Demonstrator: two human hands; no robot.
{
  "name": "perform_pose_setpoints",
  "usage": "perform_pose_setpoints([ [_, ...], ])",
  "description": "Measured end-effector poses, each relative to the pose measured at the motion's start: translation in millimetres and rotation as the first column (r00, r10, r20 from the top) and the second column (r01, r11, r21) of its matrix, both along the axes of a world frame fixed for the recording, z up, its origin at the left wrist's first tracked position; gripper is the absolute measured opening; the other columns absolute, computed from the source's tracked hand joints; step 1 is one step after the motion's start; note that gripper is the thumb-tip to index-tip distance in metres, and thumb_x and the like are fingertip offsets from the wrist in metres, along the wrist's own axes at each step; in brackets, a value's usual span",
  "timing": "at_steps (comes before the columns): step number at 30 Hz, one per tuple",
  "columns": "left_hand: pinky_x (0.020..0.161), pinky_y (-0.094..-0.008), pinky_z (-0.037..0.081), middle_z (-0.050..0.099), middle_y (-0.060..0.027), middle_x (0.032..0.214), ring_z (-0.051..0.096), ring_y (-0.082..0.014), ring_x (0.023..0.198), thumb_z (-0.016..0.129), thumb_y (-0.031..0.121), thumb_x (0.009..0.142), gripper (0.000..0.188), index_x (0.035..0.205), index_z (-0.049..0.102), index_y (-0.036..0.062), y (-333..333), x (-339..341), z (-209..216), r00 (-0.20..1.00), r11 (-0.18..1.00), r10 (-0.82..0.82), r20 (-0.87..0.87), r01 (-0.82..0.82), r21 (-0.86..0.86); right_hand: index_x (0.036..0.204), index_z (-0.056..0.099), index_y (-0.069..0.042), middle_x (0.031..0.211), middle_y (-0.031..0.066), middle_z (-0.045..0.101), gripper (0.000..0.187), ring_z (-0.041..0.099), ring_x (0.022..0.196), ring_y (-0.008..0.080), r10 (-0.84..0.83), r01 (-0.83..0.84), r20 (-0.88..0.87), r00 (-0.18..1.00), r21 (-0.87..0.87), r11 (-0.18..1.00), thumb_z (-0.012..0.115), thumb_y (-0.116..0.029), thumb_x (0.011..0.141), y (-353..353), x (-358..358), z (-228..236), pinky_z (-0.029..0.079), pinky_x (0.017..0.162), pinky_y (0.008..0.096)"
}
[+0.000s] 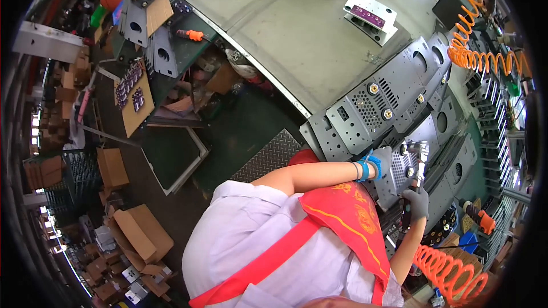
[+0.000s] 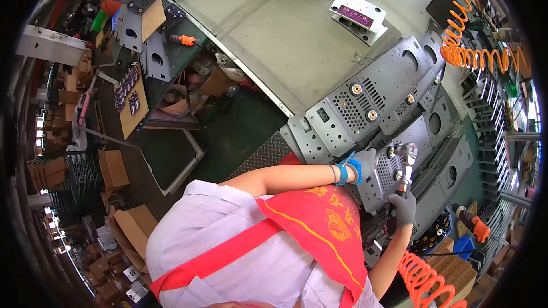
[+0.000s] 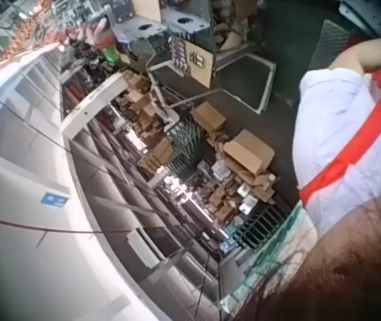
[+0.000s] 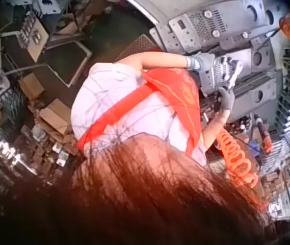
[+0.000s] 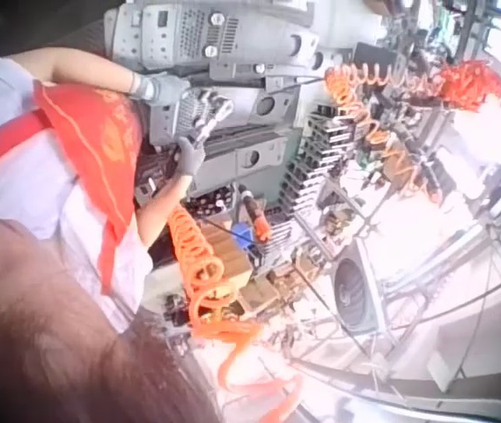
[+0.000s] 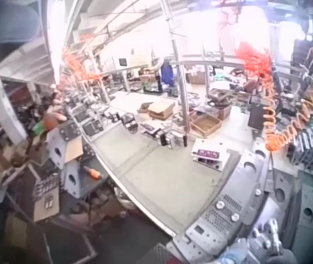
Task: Using a power nut runner to assemble metal casings and then organizing electronic circuit boards on a workstation.
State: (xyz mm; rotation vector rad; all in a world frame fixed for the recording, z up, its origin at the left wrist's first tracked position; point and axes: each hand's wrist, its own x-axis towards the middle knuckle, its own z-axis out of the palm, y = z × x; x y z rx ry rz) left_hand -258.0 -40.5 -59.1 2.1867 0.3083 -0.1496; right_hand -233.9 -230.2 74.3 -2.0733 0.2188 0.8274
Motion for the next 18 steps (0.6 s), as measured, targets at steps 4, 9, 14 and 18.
perform_pose_setpoints([
  [4, 0.071, -0.0466, 0.050, 0.065, -0.0224, 0.086, 0.065, -0.0350, 0.086, 0.055, 0.021, 0.089, 0.021, 0.095, 0.060, 0.0025, 43, -17, 132, 0.967, 0.939, -0.179, -0.182, 0.112, -0.326, 0.088, 0.057, 0.000, 0.071, 0.0076, 0.060, 0.021, 0.056, 0.055, 0.0166, -0.228, 0.212, 0.027, 0.973, 0.273, 0.938, 0.062, -0.014, 0.073, -7, -13, 84, 0.047, 0.053, 0.0270],
  [9, 0.069, -0.0450, 0.049, 0.062, -0.0217, 0.081, 0.064, -0.0351, 0.079, 0.054, 0.029, 0.093, 0.032, 0.098, 0.057, -0.0023, 105, -42, 197, 0.981, 0.885, -0.190, -0.039, 0.154, -0.439, 0.095, 0.054, -0.004, 0.079, 0.0076, 0.060, 0.020, 0.057, 0.063, 0.0140, -0.542, 0.363, 0.224, 0.810, 0.535, 0.763, 0.061, -0.011, 0.077, -36, -11, 105, 0.046, 0.057, 0.0258],
  [14, 0.065, -0.0402, 0.050, 0.061, -0.0208, 0.088, 0.063, -0.0304, 0.069, 0.054, 0.020, 0.092, 0.029, 0.112, 0.055, -0.0012, 159, -67, 204, 0.975, 0.944, -0.041, 0.218, 0.109, -0.311, 0.089, 0.057, -0.003, 0.071, 0.0057, 0.060, 0.019, 0.056, 0.057, 0.0136, -0.568, 0.451, 0.217, 0.794, 0.416, 0.790, 0.065, -0.013, 0.076, -52, -17, 68, 0.046, 0.053, 0.0262],
  [18, 0.052, -0.0293, 0.047, 0.060, -0.0096, 0.079, 0.059, -0.0135, 0.056, 0.049, 0.021, 0.096, 0.032, 0.119, 0.052, -0.0010, 192, -54, 202, 0.973, 0.938, 0.165, 0.165, -0.103, -0.332, 0.084, 0.061, -0.001, 0.067, 0.0053, 0.061, 0.017, 0.059, 0.058, 0.0140, -0.566, 0.522, 0.002, 0.824, 0.382, 0.762, 0.064, -0.014, 0.075, -28, -45, 18, 0.047, 0.054, 0.0265],
])
